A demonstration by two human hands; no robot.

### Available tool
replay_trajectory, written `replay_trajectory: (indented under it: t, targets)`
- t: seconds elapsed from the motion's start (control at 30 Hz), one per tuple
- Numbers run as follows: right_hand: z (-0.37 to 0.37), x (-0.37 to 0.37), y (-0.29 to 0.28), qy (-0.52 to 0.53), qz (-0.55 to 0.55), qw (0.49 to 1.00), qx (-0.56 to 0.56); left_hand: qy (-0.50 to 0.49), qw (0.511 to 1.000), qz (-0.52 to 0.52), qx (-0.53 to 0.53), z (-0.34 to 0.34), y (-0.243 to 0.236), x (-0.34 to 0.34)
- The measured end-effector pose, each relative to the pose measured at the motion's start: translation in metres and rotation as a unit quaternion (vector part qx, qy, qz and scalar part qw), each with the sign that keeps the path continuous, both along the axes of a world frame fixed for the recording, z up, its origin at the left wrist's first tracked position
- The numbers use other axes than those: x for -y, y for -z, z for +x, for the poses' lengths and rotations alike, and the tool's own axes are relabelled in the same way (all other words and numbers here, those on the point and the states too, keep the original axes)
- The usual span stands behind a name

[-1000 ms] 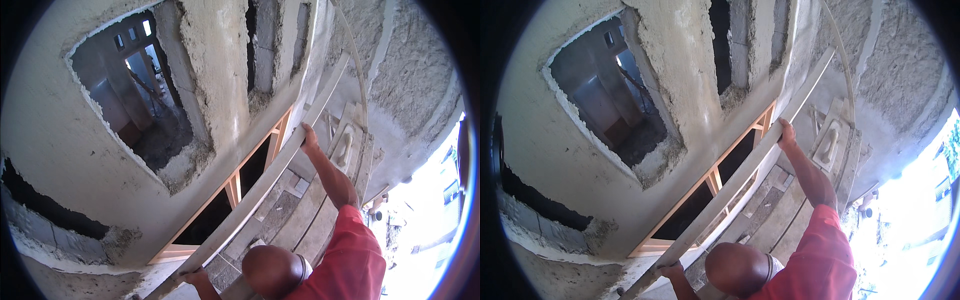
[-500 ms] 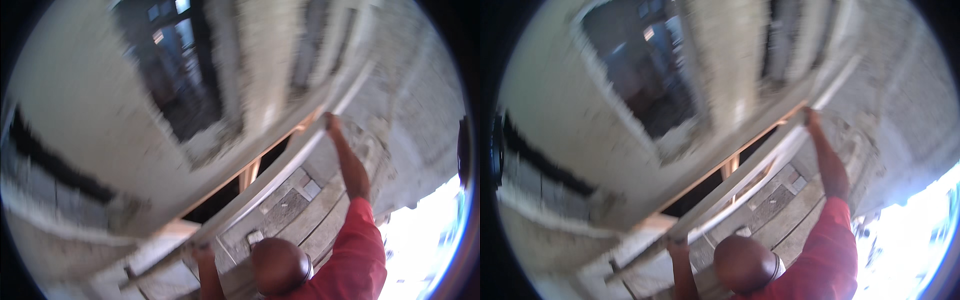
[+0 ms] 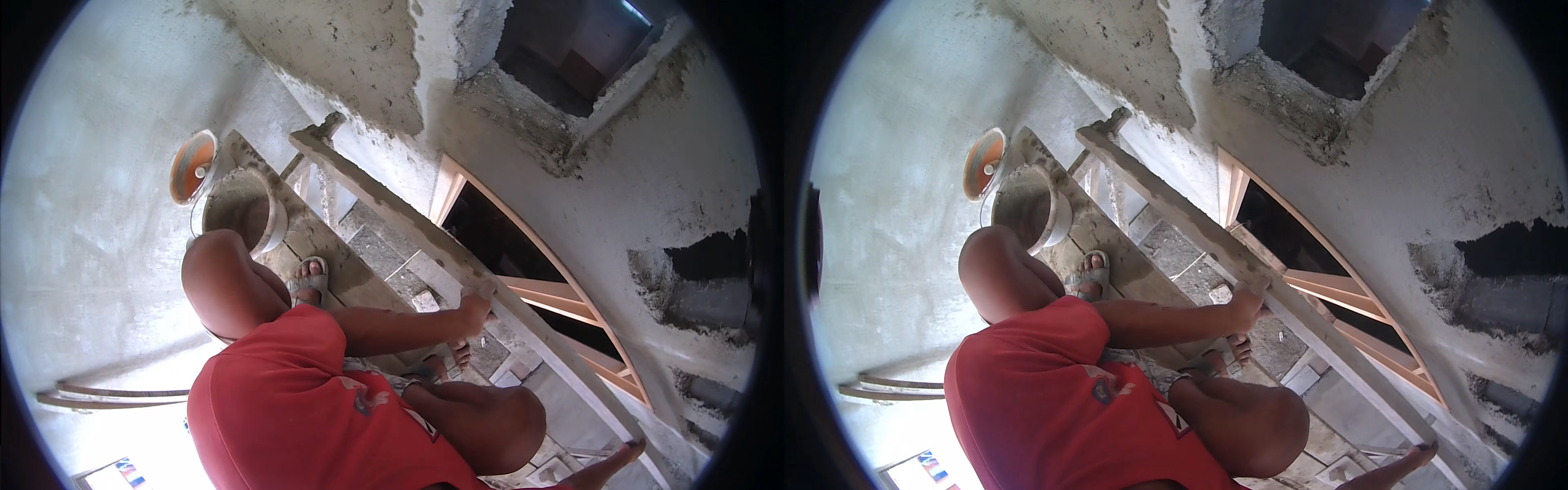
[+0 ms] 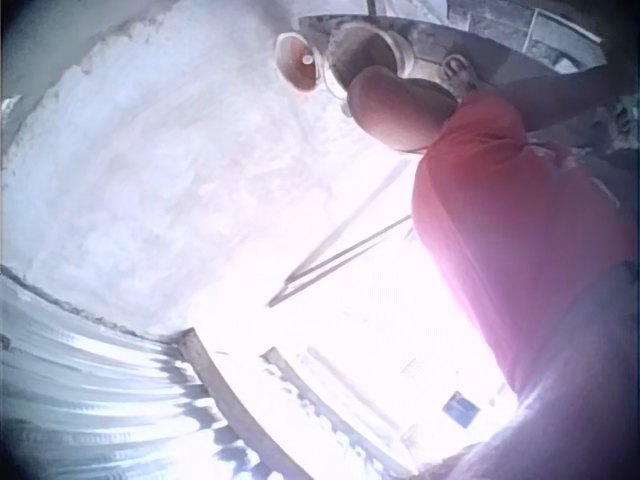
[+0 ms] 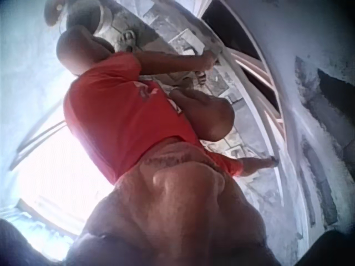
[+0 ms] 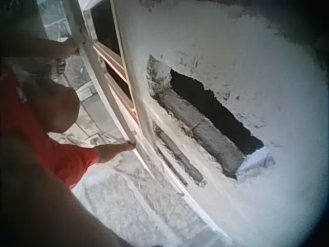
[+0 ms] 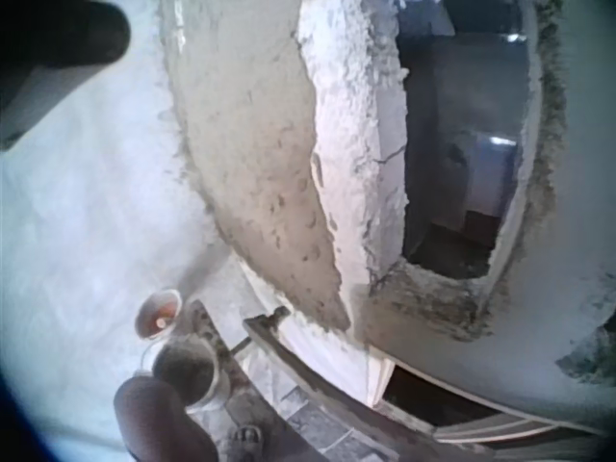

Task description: The person applies plaster to a wall using a trowel and then smooths it with a long straightedge board.

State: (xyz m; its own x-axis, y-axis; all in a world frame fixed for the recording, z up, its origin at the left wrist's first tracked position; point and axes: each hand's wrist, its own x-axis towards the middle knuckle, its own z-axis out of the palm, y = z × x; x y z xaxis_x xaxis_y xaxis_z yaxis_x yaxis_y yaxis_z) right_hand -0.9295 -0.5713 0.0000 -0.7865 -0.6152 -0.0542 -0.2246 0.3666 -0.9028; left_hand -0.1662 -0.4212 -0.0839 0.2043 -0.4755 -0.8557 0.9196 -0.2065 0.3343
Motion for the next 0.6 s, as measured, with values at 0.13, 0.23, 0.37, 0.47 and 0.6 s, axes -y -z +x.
replay_trajectory:
  t: [0.13, 0.23, 0.37, 0.47, 0.6]
  targets:
    - [0.012, 0.006, -0.007, 0.019, 0.0, 1.0, -0.013, -0.009, 1.0, 0.007, -0.027, -0.029, 0.018, 0.01]
    - [0.018, 0.008, -0.01, 0.024, 0.006, 0.999, -0.029, 0.003, 0.999, -0.001, -0.04, -0.037, 0.021, 0.017]
    - [0.015, 0.004, -0.015, 0.03, 0.01, 0.999, -0.045, 0.046, 0.998, -0.029, -0.019, -0.042, 0.002, 0.021]
    - [0.015, 0.007, -0.014, 0.036, 0.008, 0.998, -0.054, 0.025, 1.0, 0.01, 0.002, -0.056, -0.016, 0.033]
    - [0.006, 0.005, -0.021, 0.041, 0.016, 0.996, -0.073, 0.032, 0.999, 0.001, -0.02, -0.076, -0.013, 0.036]
